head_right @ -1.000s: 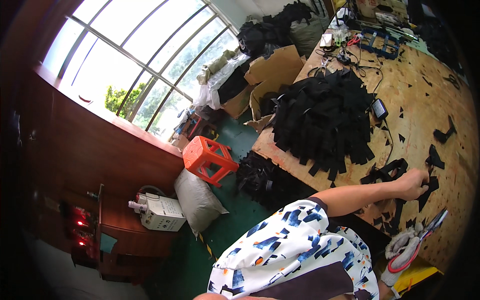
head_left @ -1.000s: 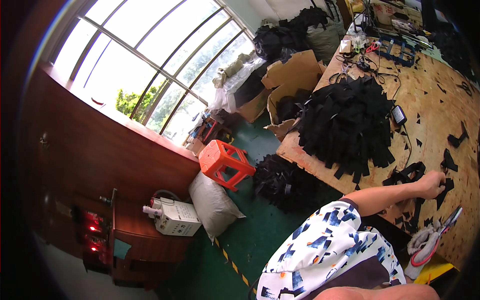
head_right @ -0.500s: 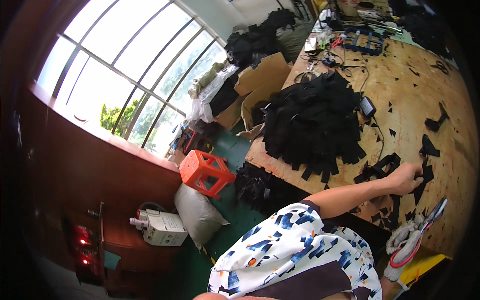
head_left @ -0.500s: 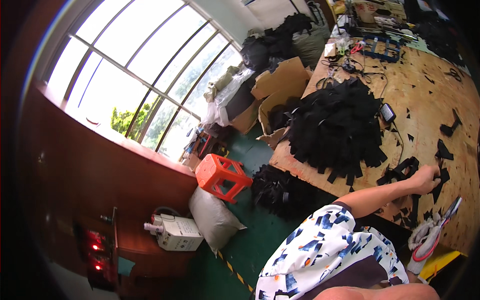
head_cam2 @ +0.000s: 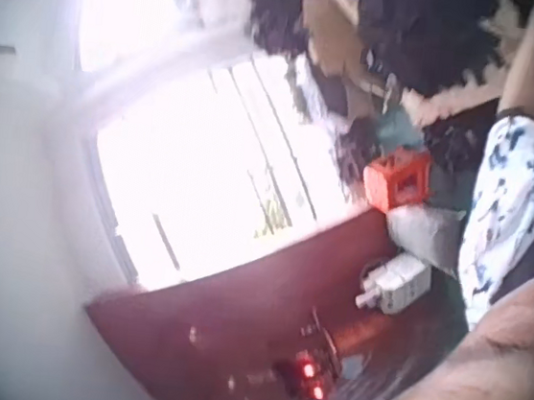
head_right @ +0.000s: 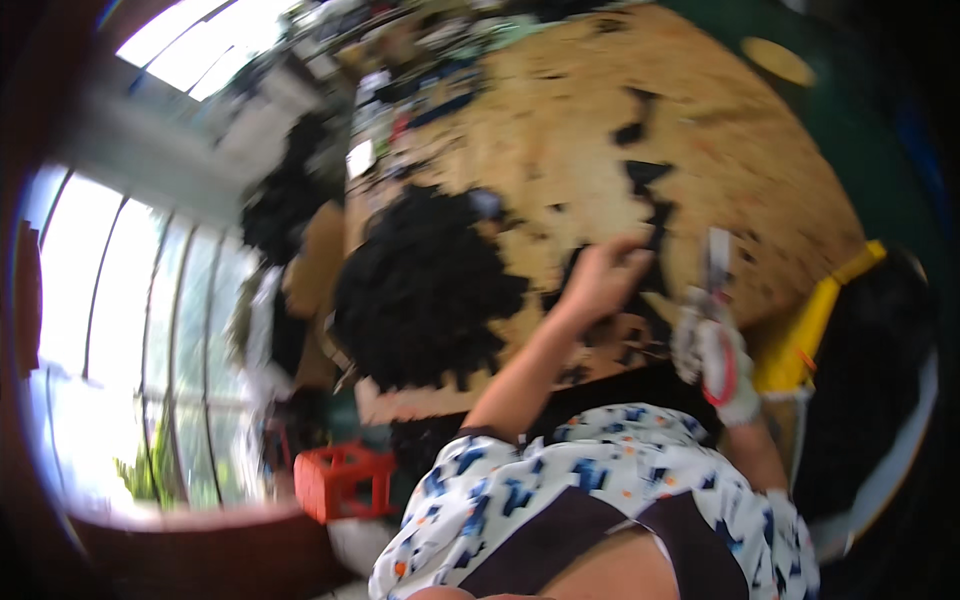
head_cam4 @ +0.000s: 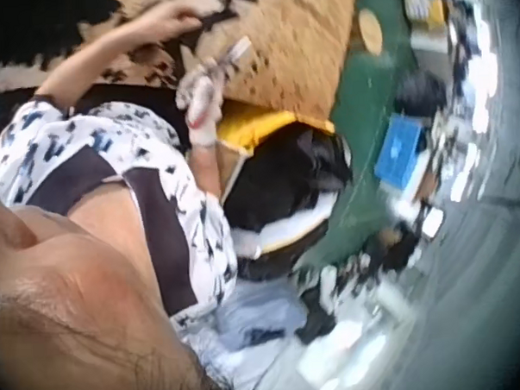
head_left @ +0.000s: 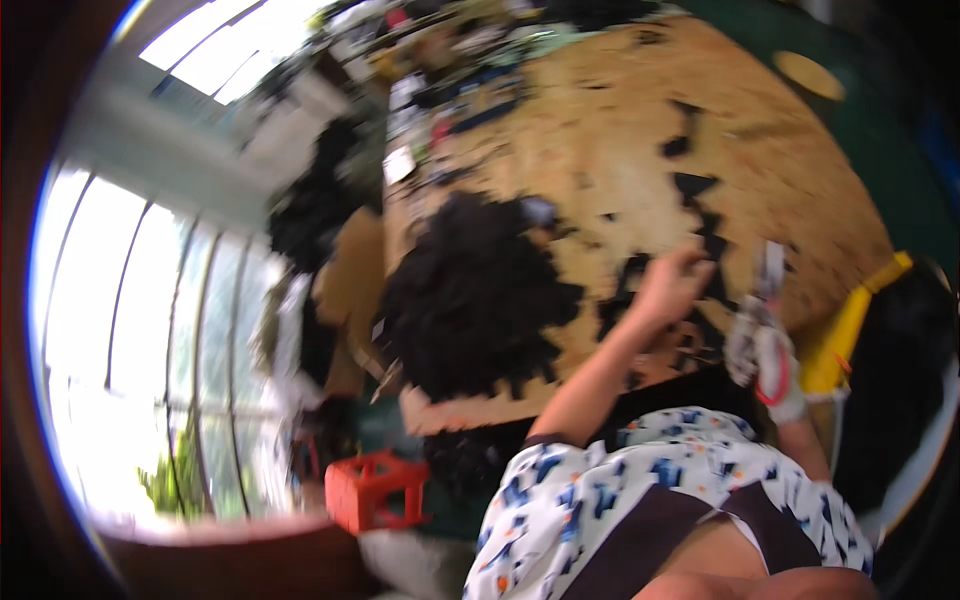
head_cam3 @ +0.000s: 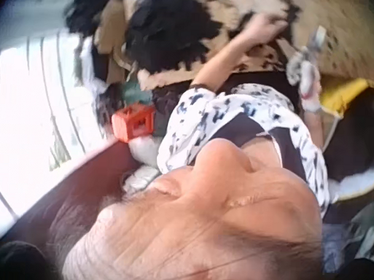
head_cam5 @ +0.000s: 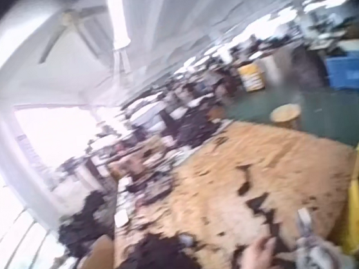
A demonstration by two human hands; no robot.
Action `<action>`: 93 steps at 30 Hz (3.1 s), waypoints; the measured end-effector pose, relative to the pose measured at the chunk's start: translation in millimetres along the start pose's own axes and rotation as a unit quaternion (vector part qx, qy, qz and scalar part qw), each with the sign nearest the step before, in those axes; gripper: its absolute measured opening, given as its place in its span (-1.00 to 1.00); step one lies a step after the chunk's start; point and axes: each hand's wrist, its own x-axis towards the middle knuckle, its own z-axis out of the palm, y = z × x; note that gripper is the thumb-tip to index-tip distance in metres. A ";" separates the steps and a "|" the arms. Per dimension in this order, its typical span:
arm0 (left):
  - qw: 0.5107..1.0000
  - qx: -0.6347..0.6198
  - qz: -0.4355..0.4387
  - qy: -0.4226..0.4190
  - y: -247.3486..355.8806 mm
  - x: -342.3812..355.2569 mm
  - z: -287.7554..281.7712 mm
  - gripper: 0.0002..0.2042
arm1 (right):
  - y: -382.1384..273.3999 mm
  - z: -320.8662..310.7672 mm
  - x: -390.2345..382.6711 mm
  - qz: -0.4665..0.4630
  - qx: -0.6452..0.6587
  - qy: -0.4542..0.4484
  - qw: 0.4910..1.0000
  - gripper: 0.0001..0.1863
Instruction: The person trims small sections of excess material from black leather components using shears, picking up individual pieces from a pile and placing them back on the table.
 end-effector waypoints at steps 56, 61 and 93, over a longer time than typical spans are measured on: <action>0.978 -0.082 -0.108 -0.159 3.9 -2.0 0.0 -0.78 | -14.8 12.8 -3.8 0.161 0.002 0.014 0.987 -0.66; 0.981 -0.014 -0.087 -0.174 8.9 -7.4 -22.1 -0.79 | -8.6 13.5 -0.1 0.050 0.071 -0.053 0.995 -0.51; 0.861 0.502 0.034 -0.068 -75.7 204.3 73.8 -0.85 | -40.9 -19.3 -12.3 0.090 0.079 0.059 0.991 -0.71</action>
